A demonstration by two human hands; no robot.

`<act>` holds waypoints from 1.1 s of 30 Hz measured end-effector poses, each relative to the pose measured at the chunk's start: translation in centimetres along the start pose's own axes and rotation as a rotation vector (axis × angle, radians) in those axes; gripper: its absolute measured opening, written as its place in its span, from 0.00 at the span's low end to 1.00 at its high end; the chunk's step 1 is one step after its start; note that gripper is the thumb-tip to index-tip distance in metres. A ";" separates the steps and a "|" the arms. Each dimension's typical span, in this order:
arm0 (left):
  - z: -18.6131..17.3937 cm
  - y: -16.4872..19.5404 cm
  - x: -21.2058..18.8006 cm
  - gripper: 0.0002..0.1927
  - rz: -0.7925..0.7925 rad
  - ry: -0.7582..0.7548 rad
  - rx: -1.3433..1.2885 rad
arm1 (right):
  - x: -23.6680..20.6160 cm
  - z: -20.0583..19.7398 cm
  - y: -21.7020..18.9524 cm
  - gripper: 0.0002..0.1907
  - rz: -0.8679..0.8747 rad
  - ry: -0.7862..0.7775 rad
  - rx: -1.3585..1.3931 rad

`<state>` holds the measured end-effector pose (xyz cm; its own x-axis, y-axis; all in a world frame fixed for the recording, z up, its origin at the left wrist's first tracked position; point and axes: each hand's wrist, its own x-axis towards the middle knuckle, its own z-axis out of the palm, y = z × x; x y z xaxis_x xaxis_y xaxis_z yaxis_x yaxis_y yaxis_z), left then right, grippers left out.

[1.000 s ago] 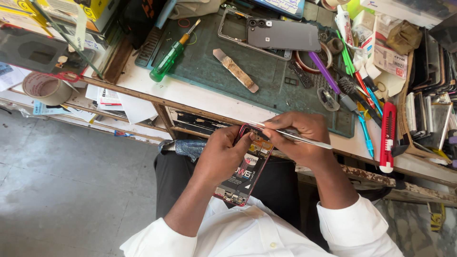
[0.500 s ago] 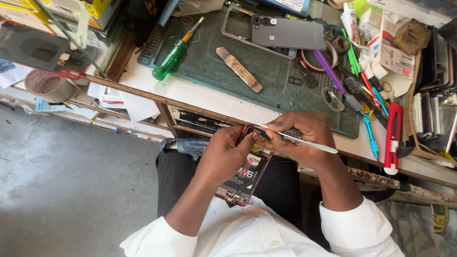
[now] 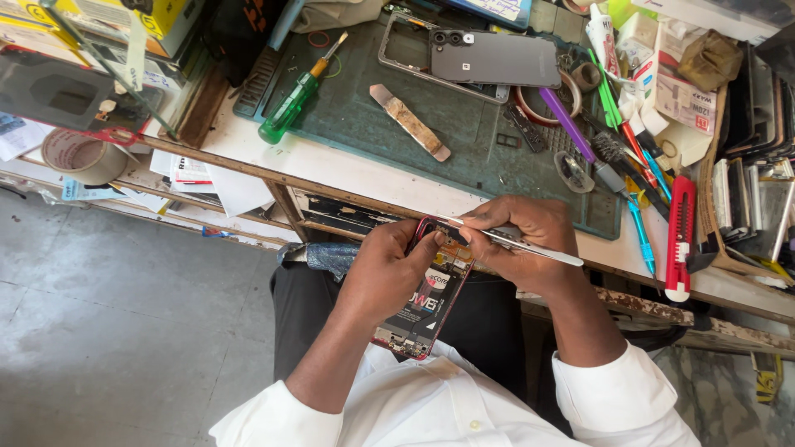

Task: The person uses a metal spudger to carefully pry and adjust internal components inside a disassembled smartphone. The device is held in the left hand while the right hand manipulates the tool around the battery and motherboard area.

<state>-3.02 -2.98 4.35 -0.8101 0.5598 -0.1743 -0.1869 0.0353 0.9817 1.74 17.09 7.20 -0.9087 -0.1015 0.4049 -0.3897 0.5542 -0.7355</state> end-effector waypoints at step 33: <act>0.0 0.3 0.0 0.15 -0.069 0.015 0.034 | 0.4 0.5 -0.1 0.09 -0.063 -0.023 -0.083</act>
<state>-3.06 -3.00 4.61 -0.8043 0.5422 -0.2430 -0.2239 0.1022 0.9692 1.37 16.55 7.18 -0.8865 -0.1566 0.4353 -0.4329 0.6127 -0.6612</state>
